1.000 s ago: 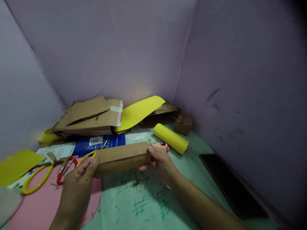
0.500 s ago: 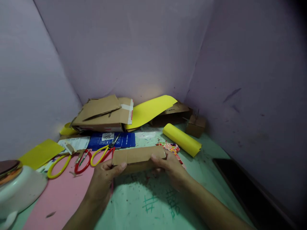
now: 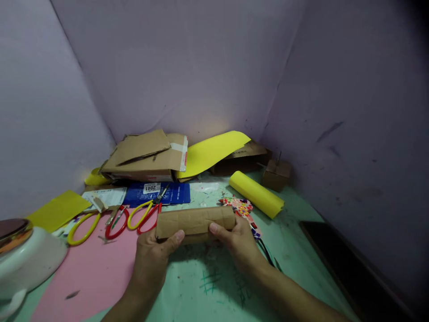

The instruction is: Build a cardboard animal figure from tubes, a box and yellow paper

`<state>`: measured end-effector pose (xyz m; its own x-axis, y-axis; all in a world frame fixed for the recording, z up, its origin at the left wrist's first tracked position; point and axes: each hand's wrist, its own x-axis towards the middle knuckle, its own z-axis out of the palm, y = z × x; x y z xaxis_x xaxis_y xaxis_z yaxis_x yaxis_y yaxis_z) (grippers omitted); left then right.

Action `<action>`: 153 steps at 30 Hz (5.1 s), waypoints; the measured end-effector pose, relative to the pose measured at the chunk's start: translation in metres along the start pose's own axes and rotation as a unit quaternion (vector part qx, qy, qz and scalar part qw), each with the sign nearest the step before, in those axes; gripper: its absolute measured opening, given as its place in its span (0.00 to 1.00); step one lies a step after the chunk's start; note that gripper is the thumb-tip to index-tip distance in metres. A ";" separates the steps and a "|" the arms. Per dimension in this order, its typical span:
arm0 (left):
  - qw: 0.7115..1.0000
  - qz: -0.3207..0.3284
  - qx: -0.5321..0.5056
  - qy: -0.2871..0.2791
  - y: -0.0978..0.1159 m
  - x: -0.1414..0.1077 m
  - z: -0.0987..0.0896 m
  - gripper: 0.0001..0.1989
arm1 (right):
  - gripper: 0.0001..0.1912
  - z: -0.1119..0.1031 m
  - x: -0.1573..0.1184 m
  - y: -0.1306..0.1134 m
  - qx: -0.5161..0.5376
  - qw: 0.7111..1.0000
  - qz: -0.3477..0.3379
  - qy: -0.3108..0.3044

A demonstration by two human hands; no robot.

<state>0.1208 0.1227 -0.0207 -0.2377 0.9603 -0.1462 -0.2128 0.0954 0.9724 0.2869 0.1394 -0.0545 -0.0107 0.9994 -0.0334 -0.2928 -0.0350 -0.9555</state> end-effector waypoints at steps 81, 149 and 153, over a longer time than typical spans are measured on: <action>0.905 0.146 0.215 -0.336 0.030 -0.001 -0.028 0.15 | 0.17 0.012 -0.001 -0.034 -0.156 0.952 -0.003 -0.263; 0.721 0.583 0.370 0.050 0.027 -0.018 -0.032 0.07 | 0.15 -0.024 -0.042 -0.047 -0.084 0.994 -0.023 -0.069; 0.750 0.558 0.350 0.046 0.027 -0.022 -0.027 0.06 | 0.11 -0.013 -0.047 -0.052 -0.166 0.979 -0.076 -0.094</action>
<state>0.0946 0.0966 0.0034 0.0324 0.5250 0.8505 0.7107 -0.6105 0.3497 0.3146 0.0942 -0.0071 -0.1756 0.9743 0.1412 0.0225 0.1473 -0.9888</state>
